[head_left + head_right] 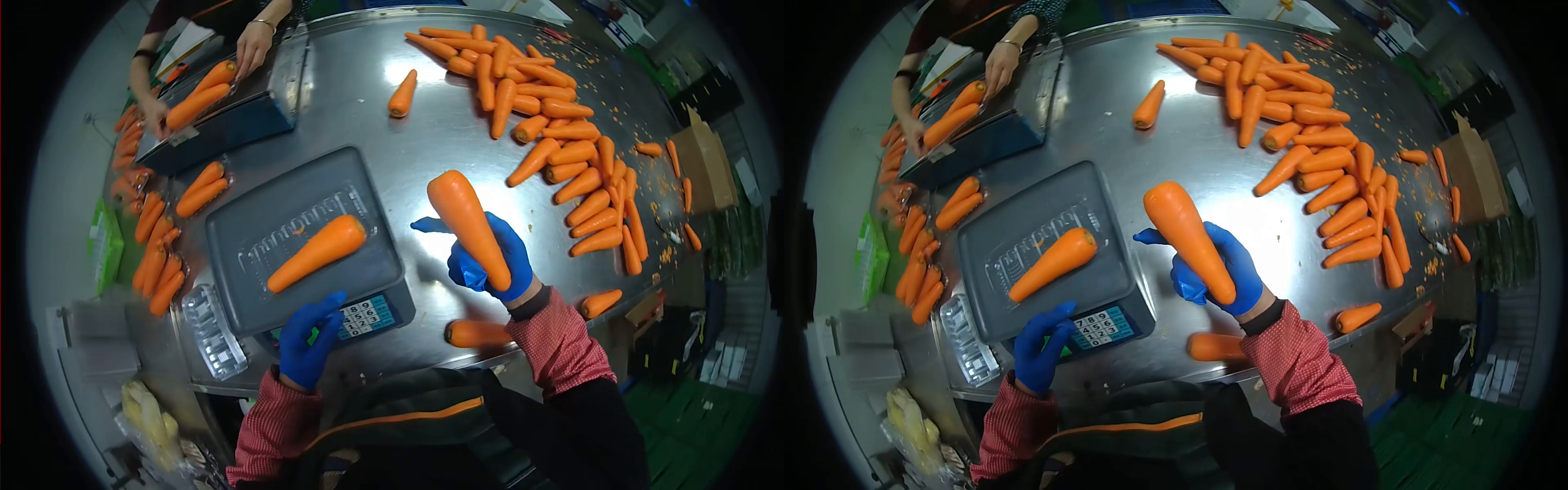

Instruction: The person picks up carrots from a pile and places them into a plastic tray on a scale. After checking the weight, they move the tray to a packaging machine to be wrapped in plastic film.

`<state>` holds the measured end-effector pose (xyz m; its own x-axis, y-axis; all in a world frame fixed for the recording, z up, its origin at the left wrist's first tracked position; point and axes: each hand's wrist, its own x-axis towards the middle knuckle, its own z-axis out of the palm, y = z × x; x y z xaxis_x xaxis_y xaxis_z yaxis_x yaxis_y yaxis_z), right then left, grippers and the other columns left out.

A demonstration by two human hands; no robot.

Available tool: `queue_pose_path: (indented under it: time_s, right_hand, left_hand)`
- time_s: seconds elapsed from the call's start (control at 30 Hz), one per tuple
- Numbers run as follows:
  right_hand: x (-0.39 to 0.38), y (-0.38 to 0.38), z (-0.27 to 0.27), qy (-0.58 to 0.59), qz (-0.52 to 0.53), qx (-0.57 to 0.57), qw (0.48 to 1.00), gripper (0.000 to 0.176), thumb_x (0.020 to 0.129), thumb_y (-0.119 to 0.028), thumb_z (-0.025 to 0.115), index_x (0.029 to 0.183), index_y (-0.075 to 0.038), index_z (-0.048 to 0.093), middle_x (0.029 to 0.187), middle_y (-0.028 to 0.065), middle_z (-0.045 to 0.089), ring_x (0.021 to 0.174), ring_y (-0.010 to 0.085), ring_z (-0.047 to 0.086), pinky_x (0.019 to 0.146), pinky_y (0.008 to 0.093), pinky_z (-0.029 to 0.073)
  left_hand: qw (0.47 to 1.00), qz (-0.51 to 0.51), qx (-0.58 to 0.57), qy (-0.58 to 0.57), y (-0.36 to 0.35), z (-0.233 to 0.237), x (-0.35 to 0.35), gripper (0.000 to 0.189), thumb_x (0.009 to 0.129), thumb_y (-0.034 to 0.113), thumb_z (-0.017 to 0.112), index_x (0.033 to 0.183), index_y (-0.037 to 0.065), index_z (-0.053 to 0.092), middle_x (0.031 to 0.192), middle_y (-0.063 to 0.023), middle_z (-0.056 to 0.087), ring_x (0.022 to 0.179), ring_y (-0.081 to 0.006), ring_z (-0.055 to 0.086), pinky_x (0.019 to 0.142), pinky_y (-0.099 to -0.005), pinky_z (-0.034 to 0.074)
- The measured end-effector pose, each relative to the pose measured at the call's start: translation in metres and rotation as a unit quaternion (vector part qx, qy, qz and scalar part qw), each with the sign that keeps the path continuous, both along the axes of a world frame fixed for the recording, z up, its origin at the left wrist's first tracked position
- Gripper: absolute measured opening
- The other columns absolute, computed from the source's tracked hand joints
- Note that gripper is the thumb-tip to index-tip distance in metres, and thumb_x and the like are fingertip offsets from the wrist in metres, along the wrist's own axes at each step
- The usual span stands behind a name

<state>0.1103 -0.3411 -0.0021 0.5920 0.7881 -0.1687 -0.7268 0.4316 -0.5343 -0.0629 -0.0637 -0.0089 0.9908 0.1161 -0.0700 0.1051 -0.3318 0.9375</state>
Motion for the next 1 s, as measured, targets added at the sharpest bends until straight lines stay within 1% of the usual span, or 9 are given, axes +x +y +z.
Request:
queue_pose_path:
  time_s: [0.1, 0.2, 0.23, 0.27, 0.4, 0.53, 0.63, 0.7, 1.0]
  right_hand:
    - [0.017, 0.026, 0.013, -0.102, 0.056, -0.174, 0.978, 0.073, 0.095, -0.051, 0.042, 0.138, 0.008, 0.038, 0.065, 0.0052, 0.055, 0.057, 0.0113, 0.053, 0.055, 0.0228, 0.043]
    - [0.033, 0.081, 0.011, -0.329, 0.03, -0.349, 0.877, 0.069, 0.087, -0.049, 0.061, 0.136, -0.003, 0.048, 0.09, 0.0111, 0.065, 0.082, 0.0174, 0.064, 0.073, 0.0279, 0.05]
    - [0.038, 0.102, 0.005, -0.435, 0.01, -0.359, 0.825, 0.066, 0.085, -0.046, 0.064, 0.135, -0.006, 0.049, 0.095, 0.0124, 0.066, 0.087, 0.0218, 0.064, 0.078, 0.0313, 0.051]
    - [0.047, 0.12, 0.013, -0.601, 0.023, -0.392, 0.697, 0.062, 0.082, -0.042, 0.067, 0.133, -0.011, 0.052, 0.094, 0.0148, 0.066, 0.092, 0.0308, 0.063, 0.083, 0.0386, 0.05]
    - [0.048, 0.192, 0.015, -0.815, 0.051, -0.392, 0.424, 0.059, 0.08, -0.037, 0.068, 0.132, -0.015, 0.053, 0.091, 0.0158, 0.064, 0.089, 0.0341, 0.061, 0.082, 0.0432, 0.049]
    - [0.043, 0.218, 0.001, -0.828, 0.112, -0.341, 0.43, 0.054, 0.082, -0.034, 0.067, 0.13, -0.013, 0.055, 0.099, 0.0158, 0.062, 0.092, 0.033, 0.061, 0.082, 0.0433, 0.049]
    - [0.047, 0.2, 0.005, -0.771, -0.003, -0.353, 0.53, 0.051, 0.085, -0.033, 0.064, 0.13, -0.011, 0.055, 0.097, 0.0162, 0.062, 0.09, 0.0309, 0.062, 0.082, 0.0406, 0.049]
    - [0.044, 0.174, 0.013, -0.587, -0.055, -0.426, 0.686, 0.045, 0.089, -0.032, 0.06, 0.127, -0.008, 0.058, 0.1, 0.0166, 0.064, 0.089, 0.0294, 0.064, 0.081, 0.0365, 0.05]
    - [0.018, 0.109, -0.016, -0.506, -0.045, -0.599, 0.62, 0.036, 0.093, -0.03, 0.057, 0.123, -0.012, 0.063, 0.104, 0.0129, 0.069, 0.091, 0.0203, 0.066, 0.08, 0.0309, 0.05]
  left_hand:
    - [0.999, 0.031, -0.037, -0.022, 0.009, -0.001, -0.011, 0.03, 0.088, -0.005, 0.061, 0.118, 0.0, 0.061, 0.107, -0.009, 0.065, 0.091, -0.0124, 0.061, 0.083, -0.0266, 0.049]
    - [0.996, 0.062, -0.049, -0.038, 0.017, -0.01, -0.025, 0.033, 0.088, -0.002, 0.061, 0.121, 0.004, 0.062, 0.111, -0.0104, 0.066, 0.096, -0.0153, 0.063, 0.085, -0.0274, 0.051]
    - [0.996, 0.067, -0.042, -0.034, 0.018, -0.007, -0.028, 0.033, 0.088, -0.002, 0.061, 0.121, 0.003, 0.062, 0.113, -0.0108, 0.065, 0.097, -0.0157, 0.063, 0.086, -0.0274, 0.051]
    - [0.997, 0.069, -0.035, -0.028, 0.019, -0.005, -0.03, 0.034, 0.088, -0.002, 0.061, 0.121, 0.003, 0.061, 0.114, -0.0112, 0.065, 0.098, -0.0161, 0.063, 0.086, -0.0275, 0.05]
    - [0.996, 0.077, -0.013, -0.031, 0.024, -0.001, -0.04, 0.034, 0.089, -0.002, 0.06, 0.123, 0.004, 0.061, 0.115, -0.0115, 0.065, 0.099, -0.017, 0.063, 0.087, -0.0279, 0.05]
    - [0.996, 0.09, -0.007, -0.022, 0.031, 0.002, -0.05, 0.035, 0.089, -0.001, 0.06, 0.123, 0.005, 0.061, 0.113, -0.0111, 0.065, 0.096, -0.0164, 0.062, 0.085, -0.0277, 0.05]
    - [0.992, 0.122, 0.013, -0.04, 0.041, -0.008, -0.058, 0.035, 0.089, 0.0, 0.061, 0.124, 0.005, 0.06, 0.103, -0.0085, 0.065, 0.089, -0.0142, 0.061, 0.08, -0.0269, 0.05]
    - [0.983, 0.172, 0.01, -0.067, 0.054, -0.02, -0.06, 0.034, 0.09, 0.002, 0.061, 0.123, 0.005, 0.06, 0.095, -0.0062, 0.064, 0.084, -0.012, 0.06, 0.077, -0.0255, 0.05]
    - [0.948, 0.283, -0.073, 0.124, 0.104, -0.005, -0.029, 0.038, 0.094, 0.019, 0.057, 0.131, 0.009, 0.054, 0.086, -0.0017, 0.061, 0.071, -0.0072, 0.057, 0.06, -0.0204, 0.047]
